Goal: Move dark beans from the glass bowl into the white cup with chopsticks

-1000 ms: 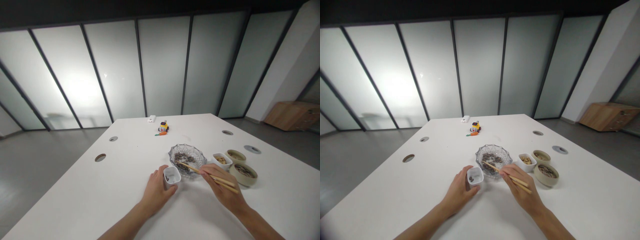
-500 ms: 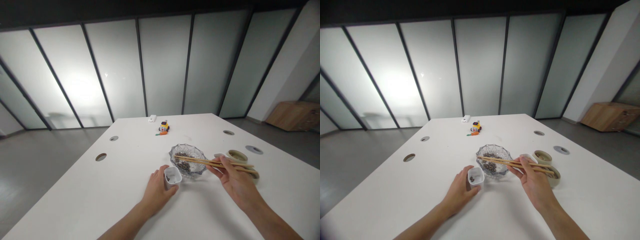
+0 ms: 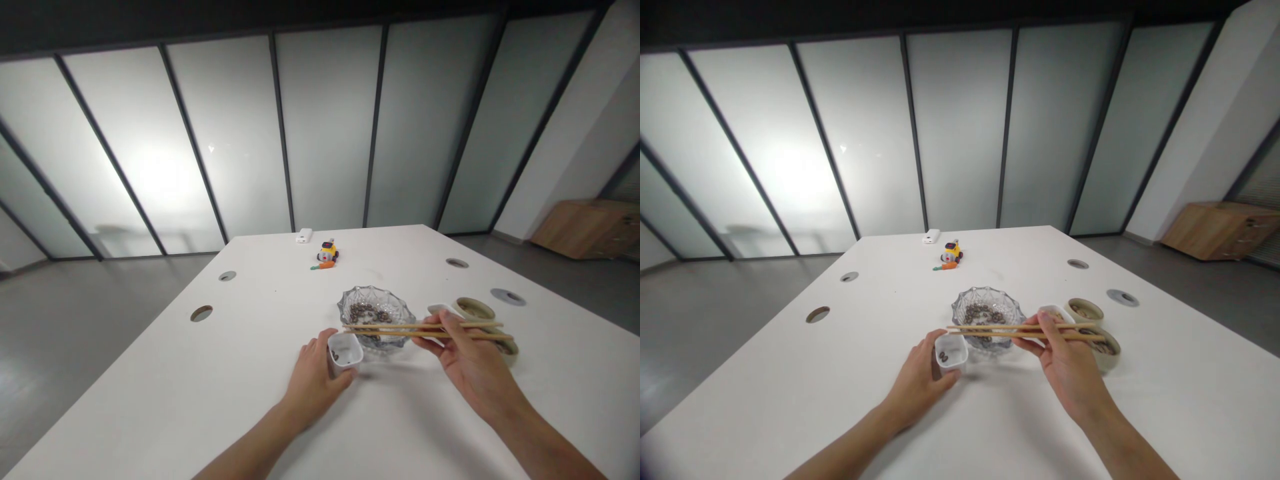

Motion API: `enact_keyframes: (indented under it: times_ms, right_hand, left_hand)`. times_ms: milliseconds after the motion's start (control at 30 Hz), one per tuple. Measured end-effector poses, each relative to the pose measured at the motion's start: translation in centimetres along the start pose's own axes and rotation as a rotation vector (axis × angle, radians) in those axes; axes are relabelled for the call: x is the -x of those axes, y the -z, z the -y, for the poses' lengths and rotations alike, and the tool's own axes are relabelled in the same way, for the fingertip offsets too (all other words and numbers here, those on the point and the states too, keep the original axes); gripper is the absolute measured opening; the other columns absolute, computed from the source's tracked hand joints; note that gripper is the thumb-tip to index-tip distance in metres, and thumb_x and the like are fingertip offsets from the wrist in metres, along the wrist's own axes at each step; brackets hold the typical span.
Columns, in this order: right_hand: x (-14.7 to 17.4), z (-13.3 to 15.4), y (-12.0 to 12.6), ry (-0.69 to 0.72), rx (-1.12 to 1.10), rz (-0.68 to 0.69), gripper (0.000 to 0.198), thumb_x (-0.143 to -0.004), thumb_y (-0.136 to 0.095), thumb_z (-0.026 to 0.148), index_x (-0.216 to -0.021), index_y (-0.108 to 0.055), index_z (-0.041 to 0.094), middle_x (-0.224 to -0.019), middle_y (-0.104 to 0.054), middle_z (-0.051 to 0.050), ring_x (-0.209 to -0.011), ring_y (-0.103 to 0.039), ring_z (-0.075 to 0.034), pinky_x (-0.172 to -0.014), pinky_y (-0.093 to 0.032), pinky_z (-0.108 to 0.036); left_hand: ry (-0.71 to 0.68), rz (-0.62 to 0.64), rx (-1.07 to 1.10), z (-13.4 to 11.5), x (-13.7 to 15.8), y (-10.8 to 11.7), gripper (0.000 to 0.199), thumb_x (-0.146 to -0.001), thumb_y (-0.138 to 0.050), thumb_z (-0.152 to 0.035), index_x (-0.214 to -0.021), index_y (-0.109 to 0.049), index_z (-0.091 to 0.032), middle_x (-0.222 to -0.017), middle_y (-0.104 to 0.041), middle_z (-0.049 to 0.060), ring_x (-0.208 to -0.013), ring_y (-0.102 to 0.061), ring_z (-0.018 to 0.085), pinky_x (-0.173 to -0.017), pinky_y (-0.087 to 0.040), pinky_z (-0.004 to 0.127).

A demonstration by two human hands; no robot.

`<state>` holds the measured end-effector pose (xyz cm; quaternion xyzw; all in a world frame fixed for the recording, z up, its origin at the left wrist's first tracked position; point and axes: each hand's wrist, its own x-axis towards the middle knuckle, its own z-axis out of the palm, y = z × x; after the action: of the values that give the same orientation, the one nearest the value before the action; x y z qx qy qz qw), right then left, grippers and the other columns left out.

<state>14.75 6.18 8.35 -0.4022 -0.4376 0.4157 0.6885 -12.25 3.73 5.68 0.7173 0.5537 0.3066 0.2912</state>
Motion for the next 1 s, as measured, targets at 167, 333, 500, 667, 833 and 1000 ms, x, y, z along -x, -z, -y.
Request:
enact_keyframes:
  times_ms: [167,333,500,667,833,1000]
  right_hand:
    - [0.1,0.3,0.6,0.25,0.348,-0.065,0.042,-0.097,-0.067,0.064,-0.081,-0.076,0.026,-0.081,-0.077,-0.004,-0.075,-0.078,-0.024,-0.072,-0.069,-0.041]
    - [1.2,0.3,0.4,0.525,0.739,0.153,0.043,-0.103,-0.059,0.06,-0.082,-0.077,0.027,-0.082,-0.079,-0.005,-0.078,-0.076,-0.024,-0.069,-0.062,-0.033]
    - [1.8,0.0,-0.4,0.591,0.743,0.284,0.029,-0.105,-0.062,0.046,-0.088,-0.076,0.028,-0.084,-0.079,-0.004,-0.078,-0.076,-0.022,-0.07,-0.061,-0.031]
    - [1.8,0.2,-0.3,0.666,0.747,0.311,0.022,-0.106,-0.062,0.036,-0.09,-0.075,0.028,-0.083,-0.078,-0.001,-0.076,-0.076,-0.02,-0.071,-0.061,-0.03]
    - [1.7,0.2,-0.2,0.722,0.758,0.277,0.017,-0.105,-0.063,0.03,-0.093,-0.074,0.028,-0.085,-0.079,-0.001,-0.078,-0.077,-0.02,-0.072,-0.062,-0.031]
    - [1.6,0.1,0.1,0.71,0.763,0.242,0.019,-0.104,-0.063,0.034,-0.092,-0.076,0.029,-0.087,-0.079,-0.002,-0.08,-0.077,-0.021,-0.074,-0.062,-0.032]
  left_hand:
    - [0.023,0.003,-0.021,0.2,0.0,-0.1,0.059,-0.084,-0.075,-0.033,-0.14,-0.056,-0.026,-0.133,-0.072,0.009,-0.122,-0.063,0.03,-0.11,-0.046,0.042]
    - [0.037,-0.006,-0.022,0.4,0.0,-0.2,0.063,-0.083,-0.076,-0.035,-0.142,-0.055,-0.025,-0.132,-0.071,0.009,-0.121,-0.063,0.031,-0.109,-0.046,0.043]
    - [0.028,-0.004,-0.029,0.6,0.0,-0.3,0.064,-0.082,-0.076,-0.033,-0.142,-0.055,-0.026,-0.136,-0.071,0.009,-0.124,-0.063,0.031,-0.112,-0.046,0.042]
    - [0.019,-0.009,-0.019,0.7,0.0,-0.3,0.063,-0.083,-0.076,-0.033,-0.142,-0.055,-0.025,-0.134,-0.071,0.009,-0.123,-0.063,0.031,-0.111,-0.046,0.042]
    - [0.013,-0.014,-0.024,0.7,0.0,-0.3,0.062,-0.084,-0.076,-0.032,-0.142,-0.056,-0.026,-0.133,-0.071,0.008,-0.122,-0.062,0.031,-0.109,-0.045,0.042]
    - [0.024,-0.006,-0.021,0.8,0.0,-0.3,0.064,-0.083,-0.075,-0.033,-0.143,-0.054,-0.025,-0.133,-0.071,0.009,-0.121,-0.062,0.031,-0.109,-0.045,0.042]
